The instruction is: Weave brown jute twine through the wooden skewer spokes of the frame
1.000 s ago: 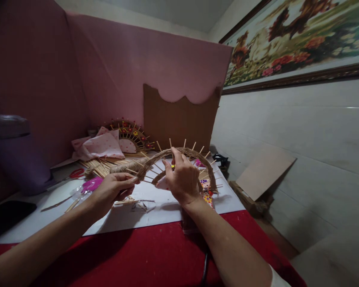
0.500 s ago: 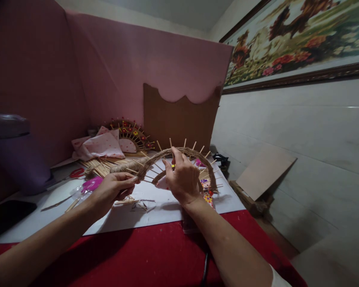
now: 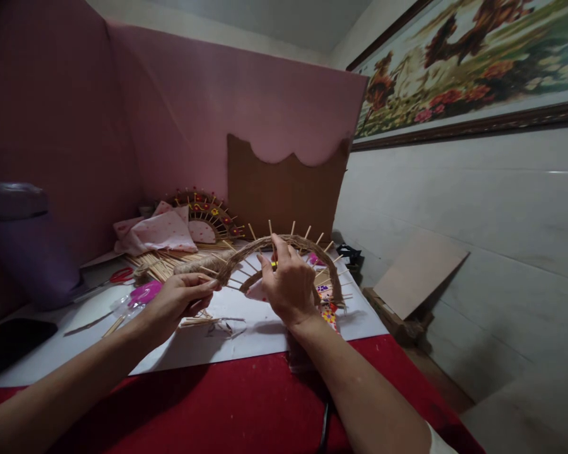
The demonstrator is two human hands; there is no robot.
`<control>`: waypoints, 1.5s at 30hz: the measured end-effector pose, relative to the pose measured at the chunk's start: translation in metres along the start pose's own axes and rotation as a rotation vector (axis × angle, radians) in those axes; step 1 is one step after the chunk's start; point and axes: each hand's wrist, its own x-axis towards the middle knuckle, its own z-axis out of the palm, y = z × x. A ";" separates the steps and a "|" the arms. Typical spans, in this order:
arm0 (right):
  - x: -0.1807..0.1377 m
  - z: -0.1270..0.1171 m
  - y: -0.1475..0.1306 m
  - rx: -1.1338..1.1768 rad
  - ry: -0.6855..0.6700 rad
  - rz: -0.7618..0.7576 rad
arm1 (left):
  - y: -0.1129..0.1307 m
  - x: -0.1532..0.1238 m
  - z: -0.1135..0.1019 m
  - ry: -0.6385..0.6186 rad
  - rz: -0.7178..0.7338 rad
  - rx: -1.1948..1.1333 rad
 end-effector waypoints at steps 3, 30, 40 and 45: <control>0.000 0.000 0.001 -0.008 0.002 -0.001 | 0.000 0.001 -0.001 -0.021 0.021 0.006; 0.003 0.002 0.003 0.003 0.063 0.082 | 0.007 -0.004 -0.001 -0.091 0.116 -0.057; 0.004 0.002 0.003 0.001 0.066 0.088 | 0.009 -0.006 0.003 -0.183 0.098 -0.139; 0.004 0.001 0.002 -0.005 0.062 0.085 | 0.005 -0.004 0.002 -0.161 0.123 -0.073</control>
